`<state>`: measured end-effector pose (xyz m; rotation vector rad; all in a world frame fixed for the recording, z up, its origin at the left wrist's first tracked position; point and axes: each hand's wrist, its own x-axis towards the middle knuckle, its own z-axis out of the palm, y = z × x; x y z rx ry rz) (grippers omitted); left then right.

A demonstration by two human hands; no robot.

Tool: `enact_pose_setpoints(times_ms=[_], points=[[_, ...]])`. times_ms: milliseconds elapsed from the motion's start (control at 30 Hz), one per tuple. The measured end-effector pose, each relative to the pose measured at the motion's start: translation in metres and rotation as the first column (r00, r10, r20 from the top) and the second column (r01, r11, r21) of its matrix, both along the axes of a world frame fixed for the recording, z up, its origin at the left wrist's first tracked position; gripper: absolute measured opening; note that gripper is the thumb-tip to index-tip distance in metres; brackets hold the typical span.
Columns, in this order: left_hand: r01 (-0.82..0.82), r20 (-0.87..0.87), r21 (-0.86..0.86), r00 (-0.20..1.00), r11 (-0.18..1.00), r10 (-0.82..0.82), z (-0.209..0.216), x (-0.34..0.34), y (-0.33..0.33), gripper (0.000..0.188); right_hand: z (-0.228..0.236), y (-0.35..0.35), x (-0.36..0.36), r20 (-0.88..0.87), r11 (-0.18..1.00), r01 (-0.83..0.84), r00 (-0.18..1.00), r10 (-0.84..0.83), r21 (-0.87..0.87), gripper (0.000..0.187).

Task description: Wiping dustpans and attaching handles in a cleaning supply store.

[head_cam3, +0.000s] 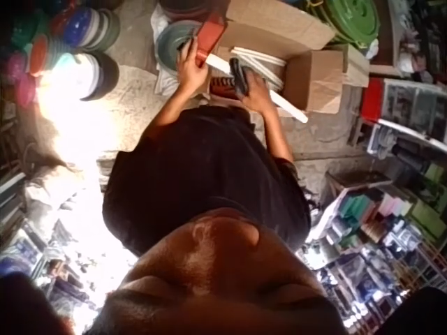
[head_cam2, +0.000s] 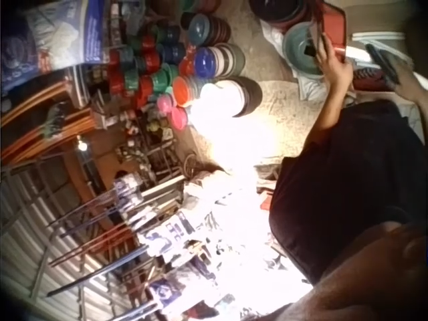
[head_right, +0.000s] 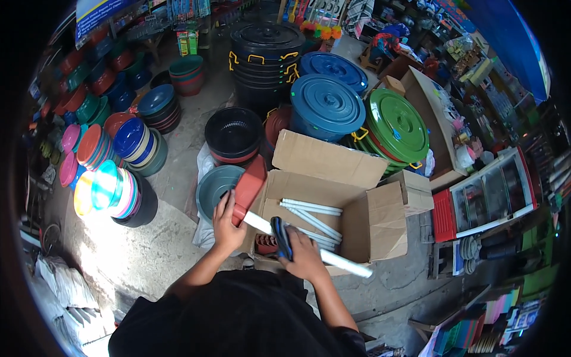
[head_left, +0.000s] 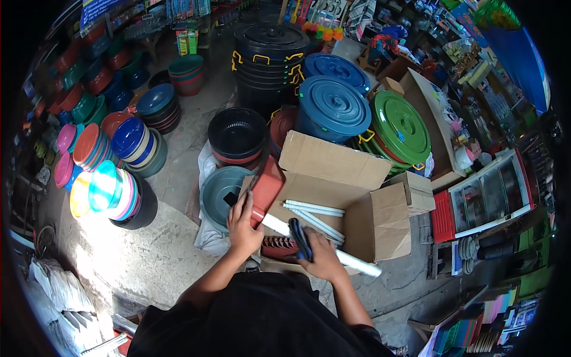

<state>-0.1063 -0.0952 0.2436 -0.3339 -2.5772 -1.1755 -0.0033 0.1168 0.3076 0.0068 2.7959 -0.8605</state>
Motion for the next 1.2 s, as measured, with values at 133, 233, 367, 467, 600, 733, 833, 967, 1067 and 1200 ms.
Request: enact_pose_setpoints(times_ms=[133, 233, 367, 467, 600, 733, 833, 967, 1067, 1200], points=[[0.123, -0.077, 0.01, 0.989, 0.992, -0.122, 0.015, 0.013, 0.009, 0.08, -0.007, -0.007, -0.03, 0.338, 0.96, 0.114, 0.941, -0.021, -0.256, 0.087], [0.242, -0.093, 0.006, 0.966, 0.97, -0.24, 0.017, 0.023, 0.017, 0.077, -0.011, -0.013, -0.051, 0.195, 0.884, -0.01, 0.974, 0.114, -0.467, 0.085], [0.257, -0.175, -0.081, 0.948, 0.963, -0.267, 0.007, 0.022, 0.016, 0.076, -0.014, -0.011, -0.068, 0.264, 0.832, -0.039, 0.939, 0.22, -0.554, 0.08], [0.24, -0.146, -0.105, 0.956, 0.965, -0.254, 0.012, 0.018, 0.017, 0.075, -0.003, -0.028, -0.064, 0.159, 0.978, -0.034, 0.985, 0.068, -0.206, 0.06], [0.188, -0.062, -0.023, 0.98, 0.982, -0.189, 0.021, 0.014, 0.022, 0.071, -0.007, -0.044, -0.054, -0.032, 0.98, 0.103, 0.995, -0.099, 0.17, 0.042], [0.173, -0.032, 0.013, 0.984, 0.985, -0.173, 0.023, 0.012, 0.022, 0.064, -0.007, -0.033, -0.049, 0.038, 0.981, 0.149, 0.987, -0.155, 0.127, 0.042], [0.125, -0.056, 0.049, 0.991, 0.991, -0.122, 0.015, -0.001, 0.012, 0.062, -0.03, 0.016, -0.039, 0.136, 0.997, -0.04, 0.989, 0.048, -0.063, 0.041], [0.094, -0.006, 0.096, 0.996, 0.991, -0.093, -0.002, -0.026, -0.015, 0.062, -0.038, 0.081, -0.014, 0.361, 0.929, -0.09, 0.905, 0.227, -0.359, 0.043], [0.052, 0.004, 0.109, 0.999, 0.993, -0.052, -0.019, -0.039, -0.036, 0.063, -0.029, 0.111, 0.002, 0.402, 0.982, -0.068, 0.906, 0.133, -0.174, 0.049], [0.021, 0.074, 0.129, 0.997, 0.991, -0.03, -0.03, -0.043, -0.047, 0.064, -0.016, 0.126, 0.025, 0.287, 0.979, -0.04, 0.958, -0.02, 0.202, 0.044]])
